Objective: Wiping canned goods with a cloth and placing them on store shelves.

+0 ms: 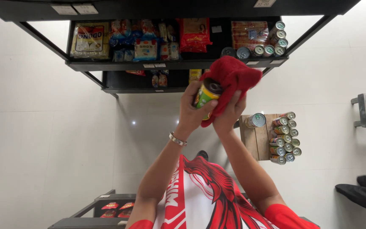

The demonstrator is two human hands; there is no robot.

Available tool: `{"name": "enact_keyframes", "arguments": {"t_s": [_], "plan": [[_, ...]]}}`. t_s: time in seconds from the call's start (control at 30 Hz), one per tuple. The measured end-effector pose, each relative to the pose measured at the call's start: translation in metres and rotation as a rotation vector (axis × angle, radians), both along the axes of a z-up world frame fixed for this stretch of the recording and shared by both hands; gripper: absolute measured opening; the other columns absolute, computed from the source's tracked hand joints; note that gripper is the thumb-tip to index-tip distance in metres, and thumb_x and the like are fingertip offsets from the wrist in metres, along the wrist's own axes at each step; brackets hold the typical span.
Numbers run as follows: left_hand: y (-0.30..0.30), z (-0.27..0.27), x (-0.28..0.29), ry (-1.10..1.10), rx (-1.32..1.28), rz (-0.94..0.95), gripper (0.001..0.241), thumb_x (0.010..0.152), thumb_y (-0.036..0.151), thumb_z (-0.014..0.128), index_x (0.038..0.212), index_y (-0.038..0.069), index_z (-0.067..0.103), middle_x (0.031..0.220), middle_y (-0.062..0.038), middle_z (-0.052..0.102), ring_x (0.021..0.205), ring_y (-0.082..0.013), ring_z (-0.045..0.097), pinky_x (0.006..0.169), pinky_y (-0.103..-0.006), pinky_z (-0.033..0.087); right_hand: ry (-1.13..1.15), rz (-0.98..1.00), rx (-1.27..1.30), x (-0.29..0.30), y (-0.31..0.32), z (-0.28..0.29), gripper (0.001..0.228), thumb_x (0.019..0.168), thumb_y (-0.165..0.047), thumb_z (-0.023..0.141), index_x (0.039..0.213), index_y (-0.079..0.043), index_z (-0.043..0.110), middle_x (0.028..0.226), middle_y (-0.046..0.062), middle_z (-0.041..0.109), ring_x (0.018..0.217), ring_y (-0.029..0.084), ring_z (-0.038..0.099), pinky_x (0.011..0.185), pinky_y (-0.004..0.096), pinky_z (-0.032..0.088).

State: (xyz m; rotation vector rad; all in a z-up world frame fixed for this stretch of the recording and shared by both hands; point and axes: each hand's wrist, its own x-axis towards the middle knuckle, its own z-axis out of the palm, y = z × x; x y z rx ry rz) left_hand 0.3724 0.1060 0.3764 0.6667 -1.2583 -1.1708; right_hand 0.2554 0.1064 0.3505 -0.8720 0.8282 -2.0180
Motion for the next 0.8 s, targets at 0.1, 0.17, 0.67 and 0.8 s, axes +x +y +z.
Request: {"name": "enact_keyframes", "arguments": {"t_s": [0.1,0.17,0.67,0.8], "plan": [[0.001,0.021,-0.014,0.173,0.05,0.175,0.068,0.086,0.026,0.083,0.14,0.011,0.044,0.121,-0.002,0.059,0.111,-0.0116,0.059,0.097,-0.0283,0.052,0.197,-0.057,0.079,0.014,0.023,-0.05,0.048,0.113,-0.028,0.05,0.148,0.004,0.043,0.141,0.015,0.057,0.127,0.021,0.058,0.11,0.038,0.048],[-0.007,-0.001,-0.014,0.215,0.074,0.113,0.061,0.089,0.028,0.082,0.137,0.008,0.05,0.125,-0.005,0.061,0.117,-0.0156,0.058,0.102,-0.0313,0.051,0.236,-0.007,0.066,0.02,0.034,-0.045,0.052,0.112,-0.03,0.049,0.151,0.002,0.037,0.147,0.014,0.052,0.134,0.022,0.054,0.115,0.039,0.045],[0.01,0.012,-0.039,-0.504,-0.132,0.285,0.048,0.116,0.033,0.04,0.15,0.003,0.053,0.168,-0.011,0.036,0.156,-0.0295,0.04,0.131,-0.0404,0.032,0.058,0.179,0.191,-0.048,0.032,-0.029,0.047,0.114,-0.034,0.043,0.145,0.002,0.048,0.13,0.011,0.062,0.116,0.018,0.059,0.1,0.034,0.051],[0.026,0.013,-0.062,-0.133,-0.082,0.201,0.055,0.113,0.04,0.036,0.151,0.003,0.051,0.173,-0.018,0.031,0.162,-0.033,0.033,0.134,-0.0439,0.027,0.165,0.139,0.138,-0.05,0.037,-0.025,0.044,0.114,-0.03,0.04,0.143,0.003,0.048,0.131,0.011,0.063,0.117,0.016,0.061,0.101,0.033,0.052]]}}
